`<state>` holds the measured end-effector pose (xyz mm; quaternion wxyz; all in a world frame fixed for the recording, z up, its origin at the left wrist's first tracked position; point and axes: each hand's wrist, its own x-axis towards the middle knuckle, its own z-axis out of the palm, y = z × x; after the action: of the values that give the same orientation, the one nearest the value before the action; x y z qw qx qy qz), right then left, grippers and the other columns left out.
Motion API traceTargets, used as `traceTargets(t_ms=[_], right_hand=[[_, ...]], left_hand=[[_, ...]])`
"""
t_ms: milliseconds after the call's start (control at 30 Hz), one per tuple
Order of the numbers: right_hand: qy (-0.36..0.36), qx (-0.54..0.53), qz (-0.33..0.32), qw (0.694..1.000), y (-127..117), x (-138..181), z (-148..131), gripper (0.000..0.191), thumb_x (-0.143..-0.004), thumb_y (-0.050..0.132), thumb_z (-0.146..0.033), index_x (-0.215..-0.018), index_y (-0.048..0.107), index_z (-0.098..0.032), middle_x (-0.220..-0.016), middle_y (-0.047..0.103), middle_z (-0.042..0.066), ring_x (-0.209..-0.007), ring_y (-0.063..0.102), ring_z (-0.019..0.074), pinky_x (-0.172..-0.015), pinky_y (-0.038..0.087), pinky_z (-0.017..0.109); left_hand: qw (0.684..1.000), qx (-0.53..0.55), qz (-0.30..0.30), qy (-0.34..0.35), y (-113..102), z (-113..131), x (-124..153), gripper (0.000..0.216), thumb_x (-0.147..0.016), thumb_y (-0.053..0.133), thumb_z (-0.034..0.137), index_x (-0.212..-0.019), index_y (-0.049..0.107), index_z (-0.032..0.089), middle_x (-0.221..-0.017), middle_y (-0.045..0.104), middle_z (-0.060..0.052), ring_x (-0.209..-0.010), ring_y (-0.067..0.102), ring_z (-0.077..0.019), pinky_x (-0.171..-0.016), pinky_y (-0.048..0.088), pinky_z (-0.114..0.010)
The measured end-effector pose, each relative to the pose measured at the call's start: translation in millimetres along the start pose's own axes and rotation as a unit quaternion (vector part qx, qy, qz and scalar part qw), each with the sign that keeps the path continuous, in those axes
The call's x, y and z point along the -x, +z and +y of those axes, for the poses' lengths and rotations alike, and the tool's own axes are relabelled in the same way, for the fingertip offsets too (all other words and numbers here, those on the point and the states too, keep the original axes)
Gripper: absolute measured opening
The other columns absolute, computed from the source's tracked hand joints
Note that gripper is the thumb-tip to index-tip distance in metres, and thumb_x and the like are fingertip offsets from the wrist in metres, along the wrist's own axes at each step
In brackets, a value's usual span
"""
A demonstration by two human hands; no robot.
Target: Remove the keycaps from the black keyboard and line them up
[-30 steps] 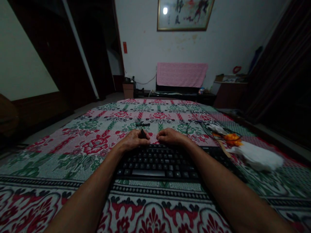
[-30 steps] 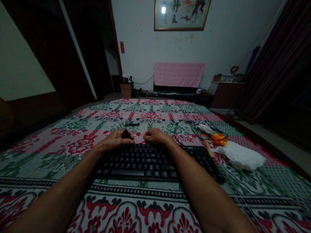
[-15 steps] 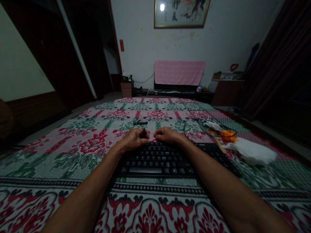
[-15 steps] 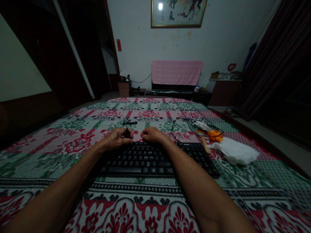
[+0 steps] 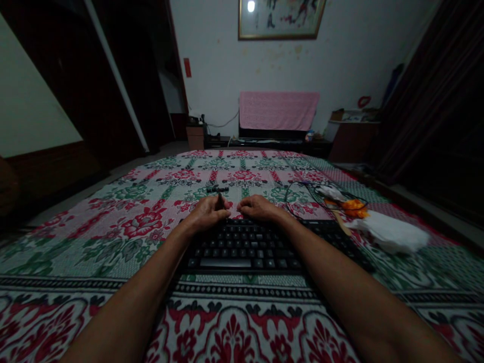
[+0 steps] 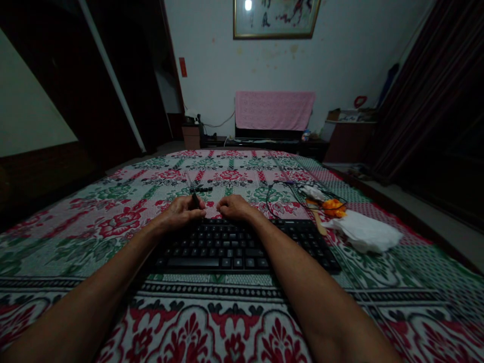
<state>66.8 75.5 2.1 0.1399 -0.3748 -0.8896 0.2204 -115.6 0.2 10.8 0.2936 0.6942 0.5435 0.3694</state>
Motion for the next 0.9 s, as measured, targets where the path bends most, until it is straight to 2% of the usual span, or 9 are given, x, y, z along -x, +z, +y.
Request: traceTargets(t_ms=[100,233,300,533,900], right_hand=[[-0.004,-0.061,-0.009,0.998,1.0,-0.1,-0.7,0.023,-0.078,0.048,-0.024,-0.087,0.067,-0.014,-0.07,0.066,0.001,-0.066,0.055,0.0114,-0.06,0.038,0.019],[-0.061,-0.196,-0.049,0.977,3.2,-0.1,-3.1,0.029,-0.079,0.049,-0.033,-0.09,0.065,-0.012,-0.077,0.065,0.001,-0.068,0.055,0.0107,-0.061,0.039,0.019],[-0.086,-0.229,-0.065,0.968,3.3,1.0,-5.5,0.031,-0.078,0.051,-0.037,-0.09,0.065,-0.012,-0.078,0.064,0.001,-0.07,0.054,0.0108,-0.062,0.039,0.019],[-0.099,-0.232,-0.088,0.964,5.4,4.5,-11.3,0.031,-0.073,0.057,-0.039,-0.087,0.066,-0.012,-0.072,0.06,-0.001,-0.066,0.051,0.0099,-0.062,0.038,0.02],[-0.079,-0.221,-0.057,0.97,10.4,0.9,-8.5,0.032,-0.073,0.056,-0.038,-0.085,0.066,-0.011,-0.072,0.061,0.0,-0.063,0.05,0.0091,-0.058,0.036,0.019]], left_hand=[[0.999,0.047,0.006,-0.022,-0.6,-2.4,0.1,0.022,-0.064,0.061,0.029,-0.08,0.056,0.015,-0.061,0.053,0.004,-0.055,0.048,-0.01,-0.051,0.036,-0.021],[0.996,0.078,0.023,-0.032,-0.6,-3.2,-0.1,0.024,-0.061,0.064,0.031,-0.076,0.056,0.015,-0.06,0.055,0.004,-0.054,0.05,-0.0108,-0.051,0.037,-0.022],[0.995,0.088,0.03,-0.033,-0.7,-4.0,-0.7,0.027,-0.06,0.066,0.034,-0.076,0.057,0.015,-0.061,0.057,0.003,-0.056,0.053,-0.0117,-0.053,0.038,-0.022],[0.995,0.09,0.033,-0.036,-1.7,-7.7,-2.1,0.03,-0.059,0.068,0.037,-0.076,0.057,0.015,-0.059,0.057,0.003,-0.055,0.053,-0.0115,-0.052,0.038,-0.022],[0.984,0.148,0.032,-0.088,-1.7,1.5,-1.1,0.027,-0.058,0.069,0.028,-0.077,0.055,0.014,-0.062,0.06,0.003,-0.056,0.056,-0.011,-0.053,0.042,-0.022]])
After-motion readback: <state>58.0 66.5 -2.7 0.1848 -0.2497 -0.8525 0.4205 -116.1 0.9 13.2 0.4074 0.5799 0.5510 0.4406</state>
